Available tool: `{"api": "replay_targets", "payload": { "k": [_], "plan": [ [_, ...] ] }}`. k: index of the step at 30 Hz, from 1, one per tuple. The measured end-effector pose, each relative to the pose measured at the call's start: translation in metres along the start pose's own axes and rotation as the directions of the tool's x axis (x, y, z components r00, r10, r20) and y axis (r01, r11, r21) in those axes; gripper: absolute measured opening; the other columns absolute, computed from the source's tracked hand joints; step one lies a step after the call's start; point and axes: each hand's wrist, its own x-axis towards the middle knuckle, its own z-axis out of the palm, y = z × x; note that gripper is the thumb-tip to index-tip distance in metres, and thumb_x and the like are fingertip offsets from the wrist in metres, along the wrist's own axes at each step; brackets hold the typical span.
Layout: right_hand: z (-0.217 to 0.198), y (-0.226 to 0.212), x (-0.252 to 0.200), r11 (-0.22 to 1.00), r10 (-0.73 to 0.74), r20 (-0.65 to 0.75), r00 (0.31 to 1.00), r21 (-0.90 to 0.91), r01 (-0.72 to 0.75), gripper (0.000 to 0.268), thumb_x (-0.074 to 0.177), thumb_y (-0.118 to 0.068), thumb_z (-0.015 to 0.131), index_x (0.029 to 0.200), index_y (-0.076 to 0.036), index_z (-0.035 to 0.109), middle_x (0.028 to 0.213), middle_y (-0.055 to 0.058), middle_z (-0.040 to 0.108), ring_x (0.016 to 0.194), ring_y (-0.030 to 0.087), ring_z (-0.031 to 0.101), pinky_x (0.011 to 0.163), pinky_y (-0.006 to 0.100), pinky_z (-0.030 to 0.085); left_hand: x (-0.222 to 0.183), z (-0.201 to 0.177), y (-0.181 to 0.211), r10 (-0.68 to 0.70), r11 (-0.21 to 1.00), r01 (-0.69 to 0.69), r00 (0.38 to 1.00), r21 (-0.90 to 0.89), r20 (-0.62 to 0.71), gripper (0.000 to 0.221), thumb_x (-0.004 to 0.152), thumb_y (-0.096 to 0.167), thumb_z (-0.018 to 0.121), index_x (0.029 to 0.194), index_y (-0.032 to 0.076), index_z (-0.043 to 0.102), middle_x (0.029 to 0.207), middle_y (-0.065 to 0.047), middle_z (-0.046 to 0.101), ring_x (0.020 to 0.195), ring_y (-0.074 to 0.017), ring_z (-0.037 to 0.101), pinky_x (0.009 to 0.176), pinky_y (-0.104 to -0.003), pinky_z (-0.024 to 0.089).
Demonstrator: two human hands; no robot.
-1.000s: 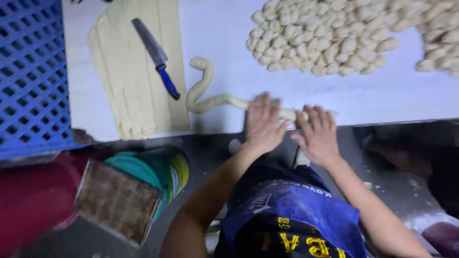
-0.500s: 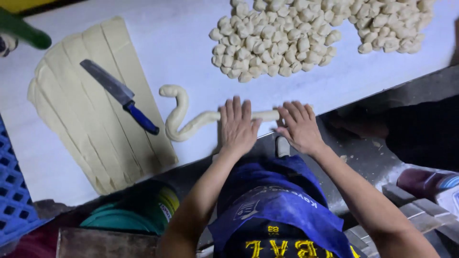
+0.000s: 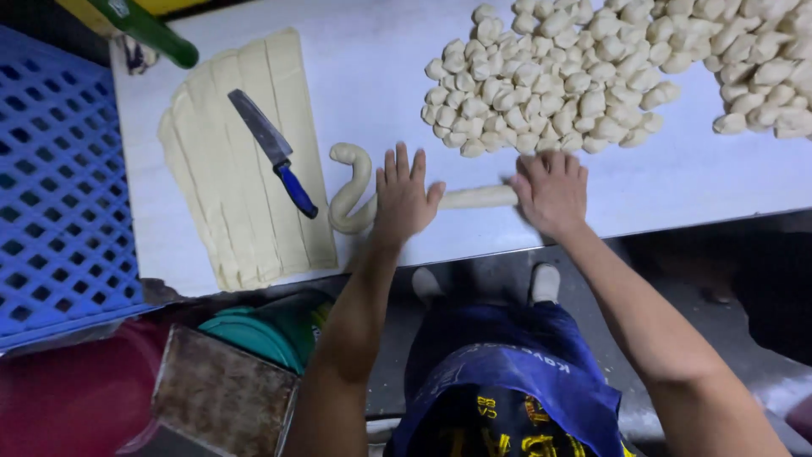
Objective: Rolling dough into thin ropes and pinching off small pieces to create uniform dough balls on a work surface.
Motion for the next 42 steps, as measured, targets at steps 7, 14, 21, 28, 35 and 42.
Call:
{"api": "replay_targets", "payload": {
  "k": [7, 14, 21, 28, 35, 42],
  "plan": [
    [-0.052, 0.002, -0.084, 0.974, -0.2, 0.126, 0.972, 0.13, 0.184, 0.064, 0.097, -0.055, 0.053, 0.154, -0.026, 0.049, 0.147, 0.016, 0.057, 0.143, 0.041, 0.044, 0.116, 0.062, 0.023, -0.084, 0.008, 0.034, -0.001, 0.999, 0.003, 0.998, 0.036, -0.064, 0.069, 0.105, 0.051, 0.044, 0.157, 0.007, 0.038, 0.156, -0.027, 0.039, 0.145, -0.0479, 0.038, 0.119, -0.062, 0.029],
    [-0.042, 0.038, -0.08, 0.934, -0.26, 0.129, 0.957, 0.285, 0.215, 0.062, 0.1, -0.046, 0.057, 0.155, -0.02, 0.05, 0.142, 0.015, 0.06, 0.132, 0.042, 0.051, 0.105, 0.057, 0.036, -0.044, 0.005, 0.034, -0.054, 0.996, 0.058, 0.996, 0.065, -0.065, 0.066, 0.106, 0.058, 0.042, 0.159, 0.019, 0.039, 0.164, -0.022, 0.032, 0.149, -0.0516, 0.029, 0.117, -0.063, 0.029],
    [-0.052, 0.04, -0.074, 0.967, -0.138, 0.04, 0.99, 0.221, 0.126, 0.047, 0.102, -0.033, 0.059, 0.148, -0.02, 0.06, 0.127, 0.007, 0.064, 0.122, 0.033, 0.056, 0.097, 0.041, 0.044, -0.079, 0.0, 0.047, -0.002, 0.999, -0.006, 0.971, -0.032, -0.239, 0.063, 0.1, 0.042, 0.061, 0.151, 0.008, 0.048, 0.152, -0.027, 0.047, 0.142, -0.0508, 0.042, 0.114, -0.067, 0.029],
    [-0.208, -0.109, -0.004, 0.787, -0.043, 0.41, 0.911, 0.575, -0.222, 0.035, 0.083, -0.003, 0.076, 0.117, -0.002, 0.07, 0.097, 0.017, 0.071, 0.092, 0.034, 0.069, 0.083, 0.046, 0.057, -0.049, -0.013, 0.07, 0.28, 0.411, -0.237, 0.952, -0.88, -0.126, 0.056, 0.111, 0.051, 0.033, 0.138, 0.01, 0.06, 0.136, -0.023, 0.062, 0.128, -0.0425, 0.059, 0.111, -0.051, 0.042],
    [-0.2, -0.162, 0.025, 0.688, -0.052, 0.302, 0.952, 0.702, -0.185, 0.036, 0.089, -0.002, 0.077, 0.123, 0.005, 0.069, 0.099, 0.021, 0.063, 0.087, 0.035, 0.07, 0.079, 0.046, 0.058, -0.053, -0.06, 0.023, 0.276, 0.08, 0.124, 0.951, -0.989, 0.142, 0.061, 0.106, 0.056, 0.039, 0.081, 0.01, 0.071, 0.06, -0.01, 0.071, 0.055, -0.0225, 0.072, 0.049, -0.032, 0.057],
    [-0.175, -0.175, 0.026, 0.827, -0.087, 0.253, 0.963, 0.558, -0.072, 0.037, 0.089, -0.014, 0.082, 0.121, 0.002, 0.071, 0.091, 0.015, 0.062, 0.078, 0.029, 0.067, 0.068, 0.04, 0.055, -0.05, -0.055, 0.002, 0.353, 0.137, 0.079, 0.927, -0.987, 0.124, 0.055, 0.105, 0.055, 0.041, 0.091, 0.009, 0.068, 0.079, -0.014, 0.074, 0.078, -0.0289, 0.076, 0.07, -0.043, 0.062]
  ]
}}
